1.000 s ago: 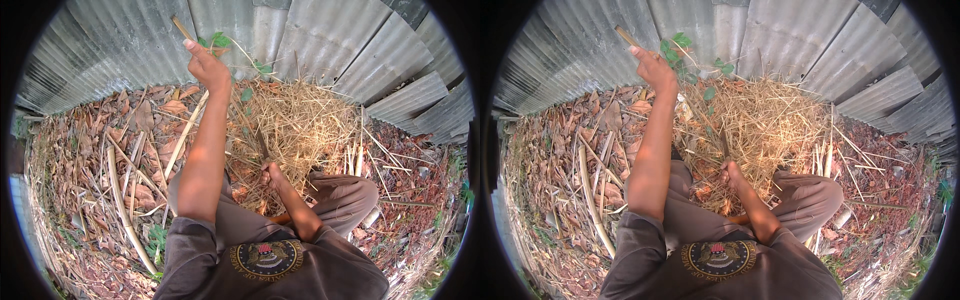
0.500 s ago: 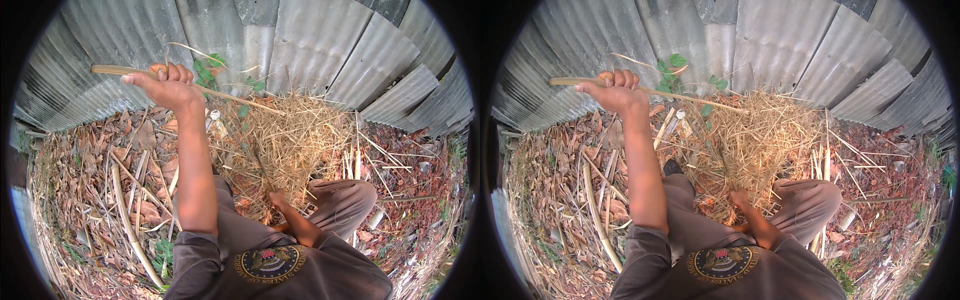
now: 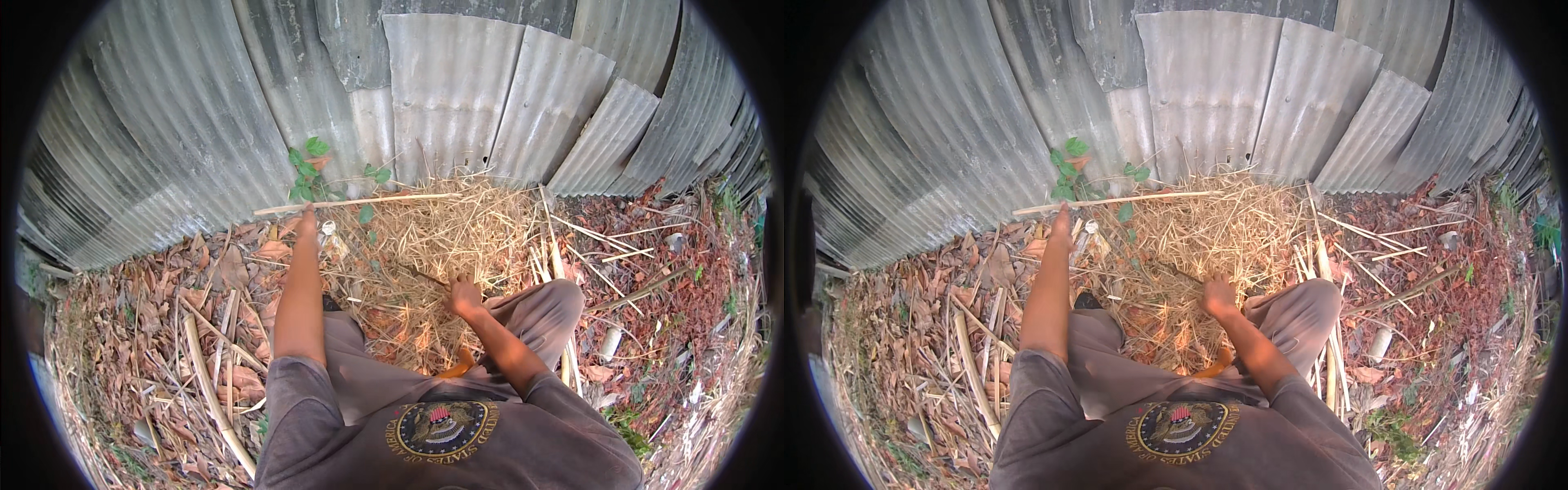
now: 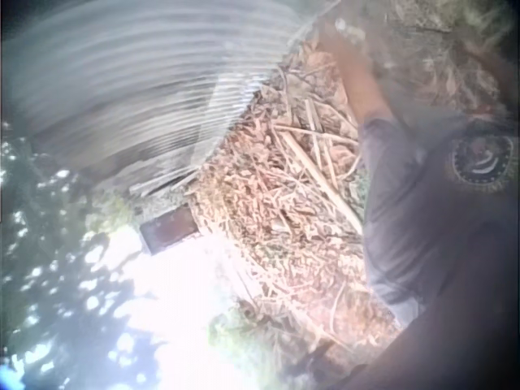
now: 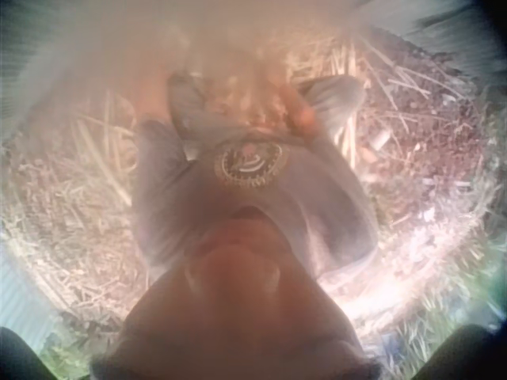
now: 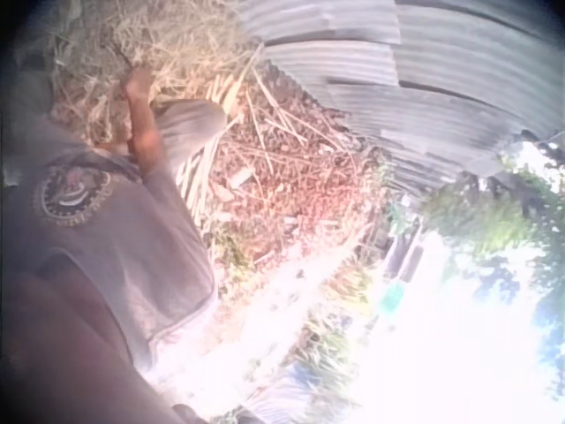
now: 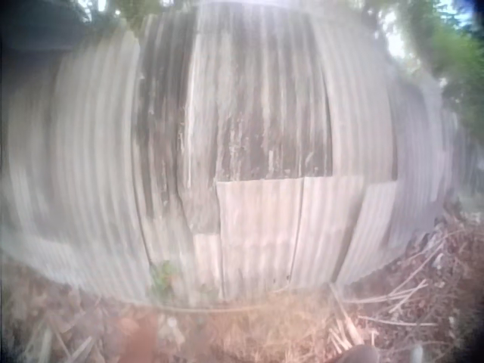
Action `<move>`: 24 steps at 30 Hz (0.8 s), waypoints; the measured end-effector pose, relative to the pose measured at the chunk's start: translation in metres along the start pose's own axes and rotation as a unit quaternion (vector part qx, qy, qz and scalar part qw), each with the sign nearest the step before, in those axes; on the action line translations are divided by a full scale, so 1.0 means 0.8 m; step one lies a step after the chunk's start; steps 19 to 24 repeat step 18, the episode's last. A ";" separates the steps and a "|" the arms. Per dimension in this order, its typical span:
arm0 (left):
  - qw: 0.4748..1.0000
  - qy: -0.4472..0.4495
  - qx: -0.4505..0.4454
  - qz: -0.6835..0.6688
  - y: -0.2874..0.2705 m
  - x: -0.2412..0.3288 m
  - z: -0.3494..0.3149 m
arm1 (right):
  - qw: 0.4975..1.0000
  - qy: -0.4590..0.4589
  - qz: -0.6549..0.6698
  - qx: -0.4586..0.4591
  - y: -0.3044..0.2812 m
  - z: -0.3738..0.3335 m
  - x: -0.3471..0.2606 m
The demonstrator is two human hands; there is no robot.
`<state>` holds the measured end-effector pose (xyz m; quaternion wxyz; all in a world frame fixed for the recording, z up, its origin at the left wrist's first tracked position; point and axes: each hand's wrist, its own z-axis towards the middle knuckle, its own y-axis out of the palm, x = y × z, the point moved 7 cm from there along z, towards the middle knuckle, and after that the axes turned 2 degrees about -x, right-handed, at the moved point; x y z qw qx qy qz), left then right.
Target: The person sits on the ground and uses a blue utility knife to strip the outer layers from a long bamboo stalk. They then switch to a machete to further split and process the bamboo, creating thin strips.
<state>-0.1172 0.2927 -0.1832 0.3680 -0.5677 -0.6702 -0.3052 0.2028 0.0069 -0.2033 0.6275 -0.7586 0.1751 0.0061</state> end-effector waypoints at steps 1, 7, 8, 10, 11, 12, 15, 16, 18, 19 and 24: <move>0.999 -0.022 -0.012 0.048 -0.003 -0.039 0.030 | 0.999 0.001 0.013 0.031 0.002 -0.001 0.019; 0.996 -0.017 0.055 0.066 -0.155 -0.081 0.091 | 0.981 0.026 0.172 -0.079 0.032 -0.011 -0.008; 0.996 -0.006 0.046 0.073 -0.093 -0.062 0.052 | 0.974 0.029 0.219 -0.049 0.027 -0.016 0.018; 0.993 0.055 -0.003 0.102 -0.011 0.023 -0.057 | 0.947 0.006 0.320 0.024 0.006 -0.020 0.048; 0.987 0.101 -0.036 0.116 -0.001 0.075 -0.121 | 0.910 -0.028 0.410 0.052 -0.035 -0.024 0.030; 0.974 0.181 -0.053 0.128 -0.016 0.117 -0.162 | 0.882 -0.058 0.460 0.082 -0.086 -0.033 0.004; 0.935 0.311 -0.085 0.151 -0.051 0.170 -0.237 | 0.801 -0.146 0.552 0.178 -0.282 -0.114 -0.054; 0.926 0.333 -0.084 0.156 -0.074 0.167 -0.251 | 0.752 -0.236 0.576 0.215 -0.356 -0.162 -0.075; 0.929 0.319 -0.088 0.163 -0.096 0.136 -0.251 | 0.729 -0.330 0.530 0.278 -0.426 -0.220 -0.085; 0.929 0.319 -0.088 0.163 -0.096 0.136 -0.251 | 0.729 -0.330 0.530 0.278 -0.426 -0.220 -0.085; 0.929 0.319 -0.088 0.163 -0.096 0.136 -0.251 | 0.729 -0.330 0.530 0.278 -0.426 -0.220 -0.085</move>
